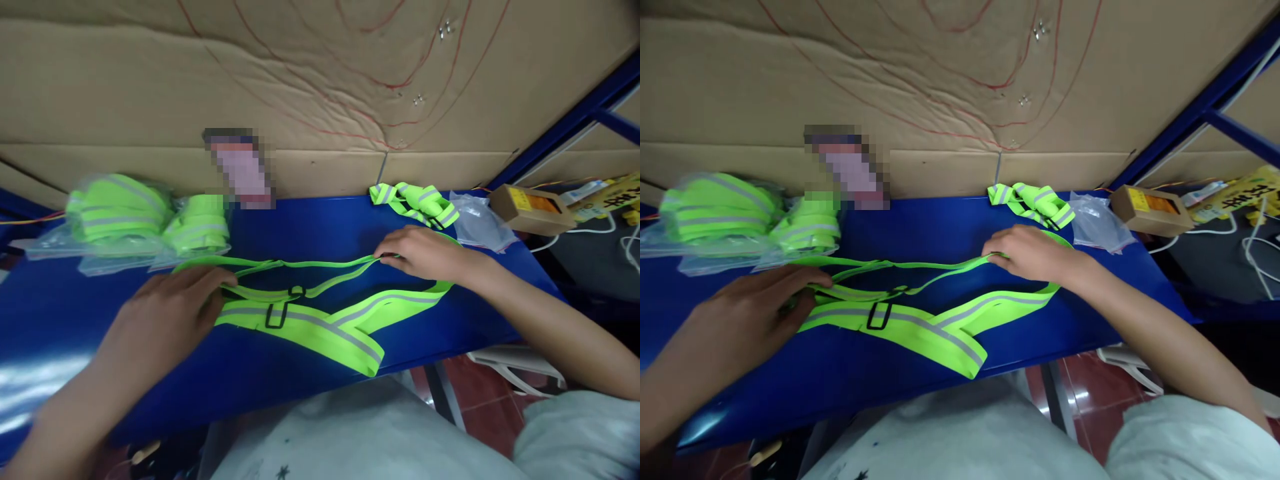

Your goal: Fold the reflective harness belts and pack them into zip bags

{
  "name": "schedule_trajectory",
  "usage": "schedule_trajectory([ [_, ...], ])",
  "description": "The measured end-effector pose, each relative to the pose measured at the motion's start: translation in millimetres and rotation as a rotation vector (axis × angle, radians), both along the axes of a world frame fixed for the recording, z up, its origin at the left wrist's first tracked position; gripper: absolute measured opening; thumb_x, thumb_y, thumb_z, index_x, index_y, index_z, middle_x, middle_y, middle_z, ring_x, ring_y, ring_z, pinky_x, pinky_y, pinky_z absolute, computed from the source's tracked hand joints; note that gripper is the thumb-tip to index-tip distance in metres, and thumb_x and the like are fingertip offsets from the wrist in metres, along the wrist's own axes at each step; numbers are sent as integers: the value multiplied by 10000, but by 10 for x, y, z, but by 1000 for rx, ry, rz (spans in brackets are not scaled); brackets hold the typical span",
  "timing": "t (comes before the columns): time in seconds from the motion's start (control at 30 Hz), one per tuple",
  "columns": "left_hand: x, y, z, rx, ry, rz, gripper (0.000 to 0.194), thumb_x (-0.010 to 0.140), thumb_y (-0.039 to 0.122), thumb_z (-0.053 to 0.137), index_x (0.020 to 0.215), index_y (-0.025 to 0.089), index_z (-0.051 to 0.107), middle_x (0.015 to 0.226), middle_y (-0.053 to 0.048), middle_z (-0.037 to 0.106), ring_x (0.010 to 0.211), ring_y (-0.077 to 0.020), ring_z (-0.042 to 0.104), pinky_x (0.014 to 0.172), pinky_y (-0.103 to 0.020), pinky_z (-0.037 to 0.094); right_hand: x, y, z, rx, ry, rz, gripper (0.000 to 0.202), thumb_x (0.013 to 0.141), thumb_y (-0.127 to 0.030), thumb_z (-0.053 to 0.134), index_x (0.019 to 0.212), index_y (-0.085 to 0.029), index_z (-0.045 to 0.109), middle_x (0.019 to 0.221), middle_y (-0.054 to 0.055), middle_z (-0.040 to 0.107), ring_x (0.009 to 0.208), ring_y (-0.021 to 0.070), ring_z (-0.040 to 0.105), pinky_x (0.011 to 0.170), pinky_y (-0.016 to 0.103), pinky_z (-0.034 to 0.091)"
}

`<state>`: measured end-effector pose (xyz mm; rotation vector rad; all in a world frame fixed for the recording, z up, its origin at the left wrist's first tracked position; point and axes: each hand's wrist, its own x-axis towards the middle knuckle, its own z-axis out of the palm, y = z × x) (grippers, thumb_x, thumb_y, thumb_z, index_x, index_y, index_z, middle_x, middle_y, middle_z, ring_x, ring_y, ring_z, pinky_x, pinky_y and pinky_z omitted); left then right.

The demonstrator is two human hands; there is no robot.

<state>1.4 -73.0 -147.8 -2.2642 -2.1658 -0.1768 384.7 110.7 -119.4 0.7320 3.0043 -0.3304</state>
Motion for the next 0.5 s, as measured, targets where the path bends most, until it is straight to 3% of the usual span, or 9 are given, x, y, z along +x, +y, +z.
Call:
schedule_trajectory([
  [0.1,41,59,-51,-21,91,-20,397,993,360,295,1143,226,638,1168,-135,742,1085,-423,715,948,-625,547,-36,5,-172,132,-84,-13,240,1031,-251,564,1210,-189,711,1157,102,730,1039,263,699,913,375,470],
  [0.23,73,88,-39,-22,142,60,447,1013,367,284,1295,190,584,1235,-177,712,1044,-438,724,901,-616,571,-116,5,-252,246,1,-2,379,1044,-310,556,1380,-147,614,1357,171,641,1176,314,645,987,439,478],
  [0.37,-51,26,-5,-57,87,-76,522,1042,458,384,1519,252,425,1598,-164,483,1394,-428,556,1089,-634,496,-269,-76,-301,197,124,69,604,1063,-497,515,1524,-108,494,1505,197,564,1378,347,546,1130,499,442],
  [0.43,-104,-28,3,-94,72,-167,711,1013,573,493,1629,288,277,1704,-152,332,1506,-422,436,1174,-657,417,-367,-125,-354,164,123,114,692,1051,-564,506,1557,-95,459,1523,202,556,1393,356,540,1158,522,429],
  [0.5,-78,-76,-1,-63,96,-222,855,974,629,567,1668,290,202,1726,-157,285,1543,-421,382,1225,-673,342,-457,-156,-412,161,94,148,731,1037,-565,542,1573,-79,437,1538,212,542,1404,364,537,1174,534,417],
])
